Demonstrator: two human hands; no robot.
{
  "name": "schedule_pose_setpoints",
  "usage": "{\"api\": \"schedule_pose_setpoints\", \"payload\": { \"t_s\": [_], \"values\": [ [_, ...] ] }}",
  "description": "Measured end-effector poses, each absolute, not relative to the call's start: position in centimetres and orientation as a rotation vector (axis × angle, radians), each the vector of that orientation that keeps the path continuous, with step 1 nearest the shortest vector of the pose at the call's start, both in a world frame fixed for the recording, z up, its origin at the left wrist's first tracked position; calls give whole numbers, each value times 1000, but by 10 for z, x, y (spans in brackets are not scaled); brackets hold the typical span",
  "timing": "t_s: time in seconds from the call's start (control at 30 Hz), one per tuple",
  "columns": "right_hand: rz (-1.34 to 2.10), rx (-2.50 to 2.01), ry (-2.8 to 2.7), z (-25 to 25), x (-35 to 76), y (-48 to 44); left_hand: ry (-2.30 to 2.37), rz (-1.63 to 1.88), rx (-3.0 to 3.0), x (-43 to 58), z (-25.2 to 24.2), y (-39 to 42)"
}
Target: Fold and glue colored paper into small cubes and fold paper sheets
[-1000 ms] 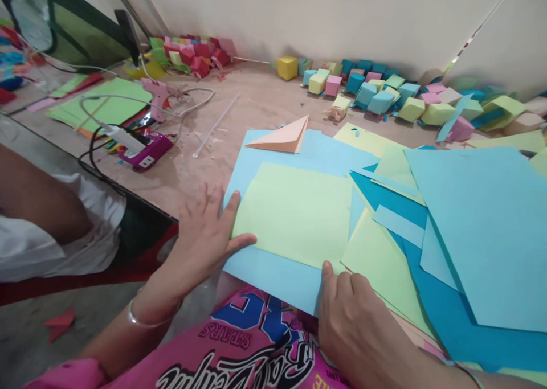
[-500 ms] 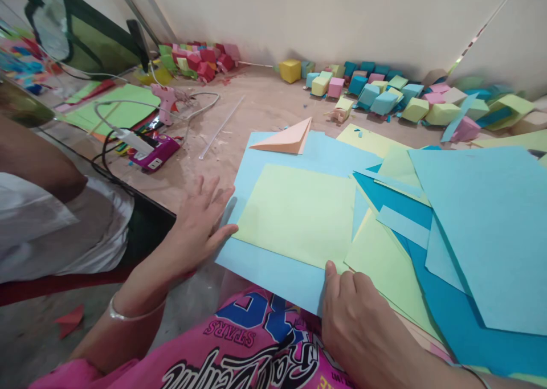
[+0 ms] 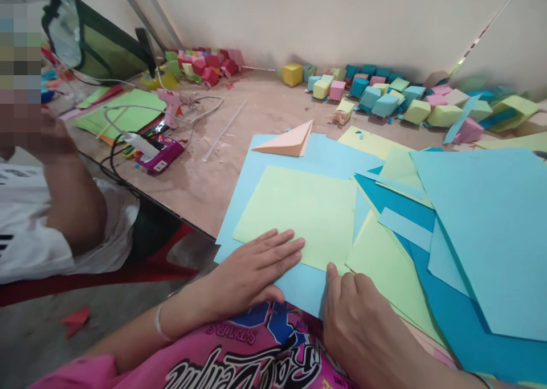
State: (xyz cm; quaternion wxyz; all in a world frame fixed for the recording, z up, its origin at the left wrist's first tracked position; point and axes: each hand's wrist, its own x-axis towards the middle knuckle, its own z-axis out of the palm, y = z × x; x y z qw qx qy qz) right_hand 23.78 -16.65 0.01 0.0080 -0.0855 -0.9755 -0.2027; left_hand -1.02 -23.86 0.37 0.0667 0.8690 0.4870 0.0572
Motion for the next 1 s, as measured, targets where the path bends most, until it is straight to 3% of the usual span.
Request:
{"api": "schedule_pose_setpoints", "payload": {
  "t_s": [0.5,0.8,1.0],
  "values": [
    [-591,-277,-3088,2,240,-165,2120,253,2499,-68,13,-294],
    [-676,-231,-3055,7,236,-164,2407,449,2325,-40,16,-268],
    [-667,-242,-3002,9,237,-165,2163,363,2321,-9,-2,-233]
  ]
}}
